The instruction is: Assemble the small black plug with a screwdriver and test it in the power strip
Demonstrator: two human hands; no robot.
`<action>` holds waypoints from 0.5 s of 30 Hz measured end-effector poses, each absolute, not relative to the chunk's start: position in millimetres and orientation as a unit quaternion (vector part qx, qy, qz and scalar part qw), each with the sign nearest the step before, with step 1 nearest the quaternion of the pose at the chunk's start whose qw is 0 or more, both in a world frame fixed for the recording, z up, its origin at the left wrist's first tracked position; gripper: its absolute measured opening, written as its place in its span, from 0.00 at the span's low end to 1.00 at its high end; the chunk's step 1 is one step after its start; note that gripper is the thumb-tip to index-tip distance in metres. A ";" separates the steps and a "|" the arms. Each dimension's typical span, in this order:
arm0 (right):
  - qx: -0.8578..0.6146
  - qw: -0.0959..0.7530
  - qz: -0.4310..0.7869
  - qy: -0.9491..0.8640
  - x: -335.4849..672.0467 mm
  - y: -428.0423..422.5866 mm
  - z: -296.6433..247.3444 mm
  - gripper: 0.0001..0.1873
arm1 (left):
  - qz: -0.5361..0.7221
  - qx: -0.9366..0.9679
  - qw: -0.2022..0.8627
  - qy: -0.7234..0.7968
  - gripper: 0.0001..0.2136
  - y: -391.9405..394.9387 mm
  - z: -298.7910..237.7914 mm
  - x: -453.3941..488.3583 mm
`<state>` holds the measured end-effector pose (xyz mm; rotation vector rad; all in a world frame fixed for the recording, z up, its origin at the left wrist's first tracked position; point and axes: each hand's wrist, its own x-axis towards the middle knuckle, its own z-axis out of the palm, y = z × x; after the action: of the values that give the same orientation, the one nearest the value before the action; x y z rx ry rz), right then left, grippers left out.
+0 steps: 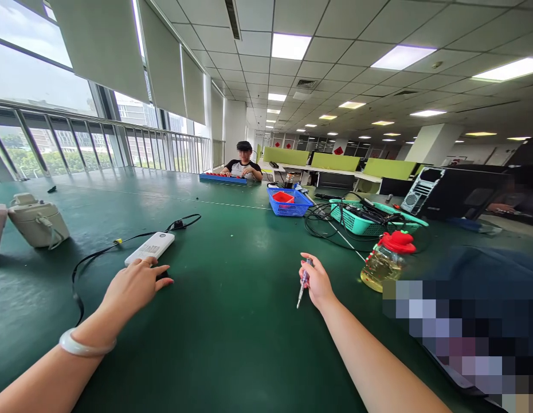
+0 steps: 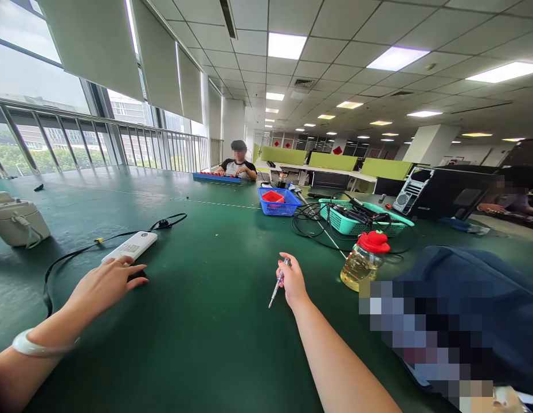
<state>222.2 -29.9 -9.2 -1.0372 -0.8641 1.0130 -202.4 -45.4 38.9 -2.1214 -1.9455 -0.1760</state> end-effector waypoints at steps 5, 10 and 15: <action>-0.464 0.663 0.448 -0.380 222.4 -32.0 -7.9 0.21 | -0.055 -0.686 0.167 -0.706 0.26 -43.2 46.7 -214.1; -0.460 0.670 0.443 -0.378 220.3 -33.8 -2.2 0.21 | -0.014 -0.647 0.054 -0.760 0.22 -38.5 45.0 -236.3; -0.342 0.686 0.477 -0.430 192.2 -61.0 46.1 0.15 | -0.021 -0.683 0.045 -0.729 0.21 -33.6 35.1 -249.3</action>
<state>192.2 -61.0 46.1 -0.7649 -0.9634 1.0680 -249.3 -33.6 35.1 -2.0864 -2.2260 -0.0652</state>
